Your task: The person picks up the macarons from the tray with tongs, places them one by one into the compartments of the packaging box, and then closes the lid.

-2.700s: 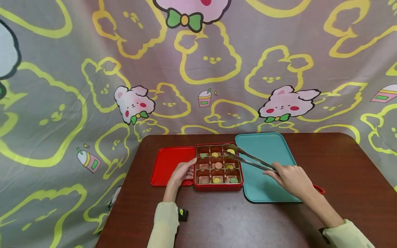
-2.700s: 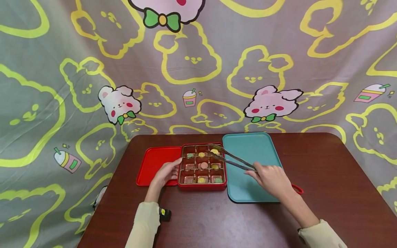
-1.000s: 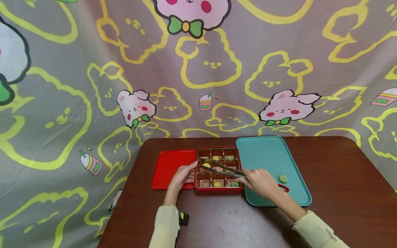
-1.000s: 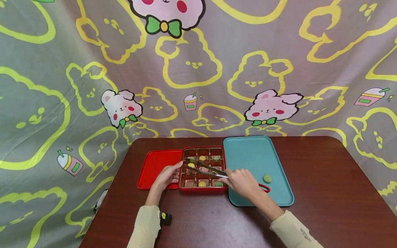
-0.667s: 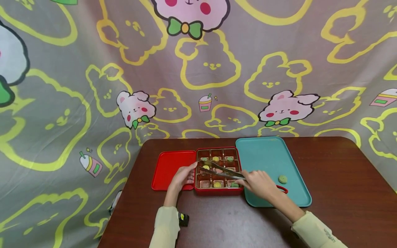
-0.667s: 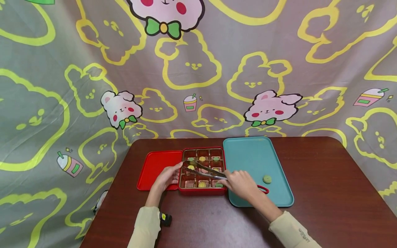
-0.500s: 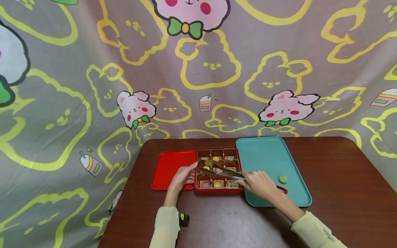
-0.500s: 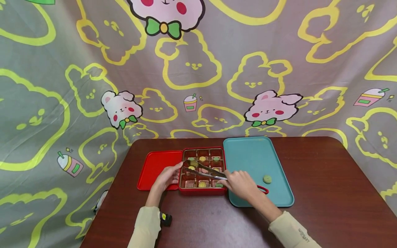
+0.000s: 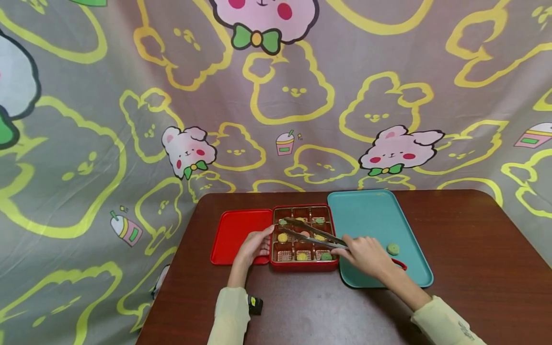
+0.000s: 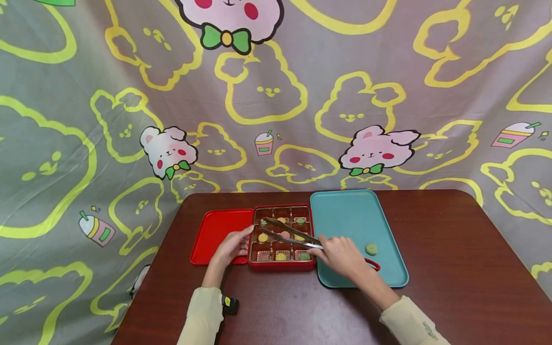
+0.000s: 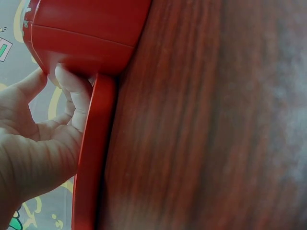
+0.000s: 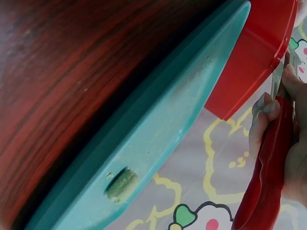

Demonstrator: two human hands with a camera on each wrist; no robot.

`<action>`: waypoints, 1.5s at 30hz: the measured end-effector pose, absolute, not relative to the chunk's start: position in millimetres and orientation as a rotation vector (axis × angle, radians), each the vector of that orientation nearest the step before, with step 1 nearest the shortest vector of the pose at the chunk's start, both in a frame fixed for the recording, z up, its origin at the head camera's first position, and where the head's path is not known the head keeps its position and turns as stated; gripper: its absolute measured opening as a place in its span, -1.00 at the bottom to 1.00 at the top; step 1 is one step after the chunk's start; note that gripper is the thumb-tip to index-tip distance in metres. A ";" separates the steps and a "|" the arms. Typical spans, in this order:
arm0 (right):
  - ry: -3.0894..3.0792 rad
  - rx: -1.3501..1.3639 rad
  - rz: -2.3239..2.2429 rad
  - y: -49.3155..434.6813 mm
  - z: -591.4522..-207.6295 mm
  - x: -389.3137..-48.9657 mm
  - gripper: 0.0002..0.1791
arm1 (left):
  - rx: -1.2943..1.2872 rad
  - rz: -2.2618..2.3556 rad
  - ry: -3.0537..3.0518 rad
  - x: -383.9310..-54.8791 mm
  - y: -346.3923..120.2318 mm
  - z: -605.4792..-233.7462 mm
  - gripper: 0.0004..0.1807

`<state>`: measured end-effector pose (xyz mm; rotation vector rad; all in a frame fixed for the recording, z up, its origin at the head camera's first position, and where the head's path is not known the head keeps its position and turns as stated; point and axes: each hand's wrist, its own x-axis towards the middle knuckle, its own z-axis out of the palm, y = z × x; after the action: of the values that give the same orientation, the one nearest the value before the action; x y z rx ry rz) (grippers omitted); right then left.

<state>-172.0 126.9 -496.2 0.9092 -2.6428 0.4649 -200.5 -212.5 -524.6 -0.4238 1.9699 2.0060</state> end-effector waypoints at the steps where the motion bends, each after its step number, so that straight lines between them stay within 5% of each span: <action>1: -2.638 0.906 0.460 128.6 -495.8 -171.4 -0.58 | -0.416 2.003 1.966 -200.9 -212.7 -525.0 -0.59; 45: -2.508 0.658 0.376 241.9 -504.4 -148.2 -0.38 | -0.439 1.995 1.989 -201.9 -211.5 -530.3 -0.56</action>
<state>-148.2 241.9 -504.4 0.6582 -2.5080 0.3755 -201.9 -211.5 -530.3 -0.4388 1.9889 1.9947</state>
